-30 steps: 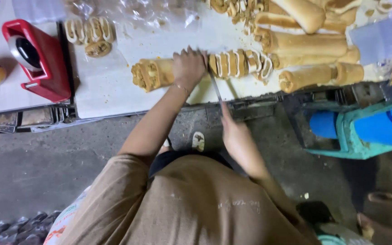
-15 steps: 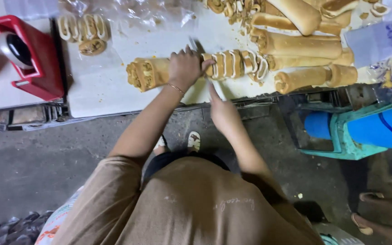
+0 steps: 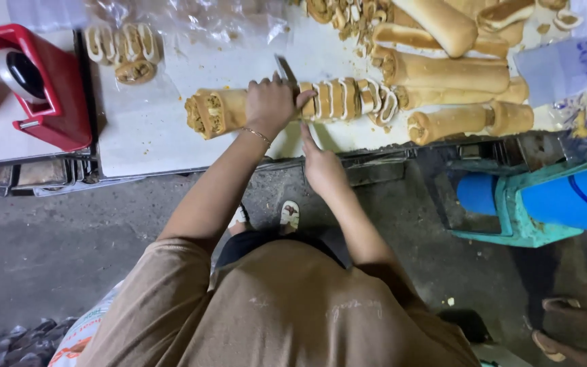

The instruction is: Slicing a long loaf of bread into small rolls and then placing them into plastic bags for sale.

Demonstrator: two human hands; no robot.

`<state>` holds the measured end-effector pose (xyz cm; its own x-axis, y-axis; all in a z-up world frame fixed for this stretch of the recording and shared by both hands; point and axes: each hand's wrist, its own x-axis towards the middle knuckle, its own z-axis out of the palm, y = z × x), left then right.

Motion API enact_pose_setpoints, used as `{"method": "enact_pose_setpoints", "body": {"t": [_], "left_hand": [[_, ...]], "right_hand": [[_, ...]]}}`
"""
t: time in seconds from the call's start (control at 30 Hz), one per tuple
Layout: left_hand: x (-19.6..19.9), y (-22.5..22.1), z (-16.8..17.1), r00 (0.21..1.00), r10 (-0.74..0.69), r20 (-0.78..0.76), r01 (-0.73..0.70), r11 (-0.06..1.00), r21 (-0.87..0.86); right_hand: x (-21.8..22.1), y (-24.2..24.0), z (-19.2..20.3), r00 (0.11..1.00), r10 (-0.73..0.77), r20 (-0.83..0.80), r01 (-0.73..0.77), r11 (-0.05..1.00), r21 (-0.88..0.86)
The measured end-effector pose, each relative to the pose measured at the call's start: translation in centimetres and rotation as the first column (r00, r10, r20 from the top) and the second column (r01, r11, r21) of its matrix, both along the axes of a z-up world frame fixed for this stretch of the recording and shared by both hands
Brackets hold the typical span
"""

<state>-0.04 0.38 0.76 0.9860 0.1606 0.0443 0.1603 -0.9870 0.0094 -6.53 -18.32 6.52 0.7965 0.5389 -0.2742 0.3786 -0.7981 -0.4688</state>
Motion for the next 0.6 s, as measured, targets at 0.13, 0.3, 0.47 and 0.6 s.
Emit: {"method": "enact_pose_setpoints", "body": {"t": [0.13, 0.3, 0.47, 0.6], "left_hand": [[-1.0, -0.3, 0.5, 1.0, -0.022, 0.015, 0.022, 0.999, -0.044], [-1.0, -0.3, 0.2, 0.999, -0.028, 0.031, 0.029, 0.999, -0.044], [-1.2, -0.5, 0.6, 1.0, -0.016, 0.012, 0.016, 0.999, -0.03], [-0.6, -0.1, 1.0, 1.0, -0.004, 0.004, 0.005, 0.999, -0.039]], "right_hand": [[-4.0, -4.1, 4.4, 0.997, 0.015, -0.082, -0.021, 0.998, -0.065], [-2.5, -2.1, 0.7, 0.997, 0.032, -0.069, -0.034, 0.999, -0.029], [-0.8, -1.5, -1.5, 0.995, 0.062, 0.076, -0.066, 0.997, 0.045], [-5.1, -5.0, 1.1, 0.997, 0.03, -0.066, -0.035, 0.997, -0.068]]}}
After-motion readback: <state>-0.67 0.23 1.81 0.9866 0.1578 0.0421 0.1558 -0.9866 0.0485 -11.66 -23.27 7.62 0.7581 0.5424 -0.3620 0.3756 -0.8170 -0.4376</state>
